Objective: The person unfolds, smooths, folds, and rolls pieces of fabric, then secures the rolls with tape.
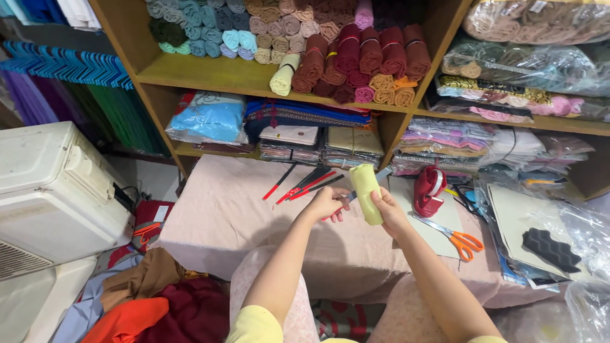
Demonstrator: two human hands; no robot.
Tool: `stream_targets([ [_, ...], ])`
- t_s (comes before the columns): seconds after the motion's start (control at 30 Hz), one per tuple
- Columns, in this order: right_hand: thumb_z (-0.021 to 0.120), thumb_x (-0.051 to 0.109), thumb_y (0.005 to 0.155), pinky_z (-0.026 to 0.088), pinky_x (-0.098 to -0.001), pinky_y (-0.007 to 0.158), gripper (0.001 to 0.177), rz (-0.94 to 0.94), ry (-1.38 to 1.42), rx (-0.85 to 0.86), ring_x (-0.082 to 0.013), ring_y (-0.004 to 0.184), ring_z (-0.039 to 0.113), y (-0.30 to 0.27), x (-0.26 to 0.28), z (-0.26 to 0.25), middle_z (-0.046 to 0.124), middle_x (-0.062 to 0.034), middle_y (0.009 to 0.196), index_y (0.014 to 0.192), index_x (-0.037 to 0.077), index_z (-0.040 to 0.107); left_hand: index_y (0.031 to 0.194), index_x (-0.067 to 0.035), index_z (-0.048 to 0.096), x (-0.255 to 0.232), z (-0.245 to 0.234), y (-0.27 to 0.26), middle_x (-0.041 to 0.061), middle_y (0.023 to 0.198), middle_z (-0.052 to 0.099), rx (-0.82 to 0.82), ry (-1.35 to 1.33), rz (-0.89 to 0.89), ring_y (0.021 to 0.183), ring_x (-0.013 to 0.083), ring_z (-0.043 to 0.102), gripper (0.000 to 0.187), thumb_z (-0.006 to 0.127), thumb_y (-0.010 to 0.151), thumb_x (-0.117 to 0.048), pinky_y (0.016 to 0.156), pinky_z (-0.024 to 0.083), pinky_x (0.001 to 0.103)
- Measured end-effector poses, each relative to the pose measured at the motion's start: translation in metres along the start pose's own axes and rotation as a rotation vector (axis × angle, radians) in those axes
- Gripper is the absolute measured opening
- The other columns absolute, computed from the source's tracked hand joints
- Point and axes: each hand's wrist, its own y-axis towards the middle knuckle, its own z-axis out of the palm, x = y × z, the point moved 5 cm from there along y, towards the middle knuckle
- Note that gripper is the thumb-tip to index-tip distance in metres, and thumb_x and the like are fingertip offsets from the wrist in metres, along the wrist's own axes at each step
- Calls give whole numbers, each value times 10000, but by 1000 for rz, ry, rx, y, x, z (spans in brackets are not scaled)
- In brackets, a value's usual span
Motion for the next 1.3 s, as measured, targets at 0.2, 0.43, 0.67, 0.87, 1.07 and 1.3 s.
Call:
stream_targets([
  [0.2,790,292,920,561,-285,459,265,-83,-68,-111,-172,539,668,-11,6,6,647,-67,695,1014,78,666,1252,120,602,7,8,5,284,892,715,62,-65,35,430,202,650,374,625,908,-26,294,515,208],
  [0.43,797,359,926,573,-292,476,315,-110,-164,-242,-175,555,667,-12,20,8,632,-75,690,996,61,726,1276,155,590,4,0,8,272,833,712,124,-90,25,450,229,668,464,621,833,20,368,573,265],
  [0.67,773,380,953,565,-254,484,317,-131,-100,-333,-134,564,639,6,9,-7,615,-44,713,989,75,695,1393,211,428,12,-6,21,275,809,706,145,-232,-25,537,285,719,632,647,830,24,485,636,346],
  [0.87,870,316,870,562,-279,507,318,-183,-120,-376,-158,612,633,10,2,7,611,-72,746,987,73,701,1219,-21,661,16,-6,25,169,1009,742,222,-561,-121,914,339,750,503,527,1025,-465,778,640,468],
  [1.07,905,331,831,546,-267,523,351,-157,-148,-392,-153,641,618,13,5,15,620,-72,747,961,72,706,1257,35,647,47,-21,47,127,982,747,86,-330,-33,835,213,760,384,713,975,-217,670,645,310],
  [1.3,914,364,821,547,-288,513,410,-42,-243,-376,-177,607,631,42,-28,-25,648,-98,744,976,38,719,1237,-310,726,96,-117,66,-34,1079,766,-336,866,-208,1108,200,706,403,610,894,-487,914,579,392],
])
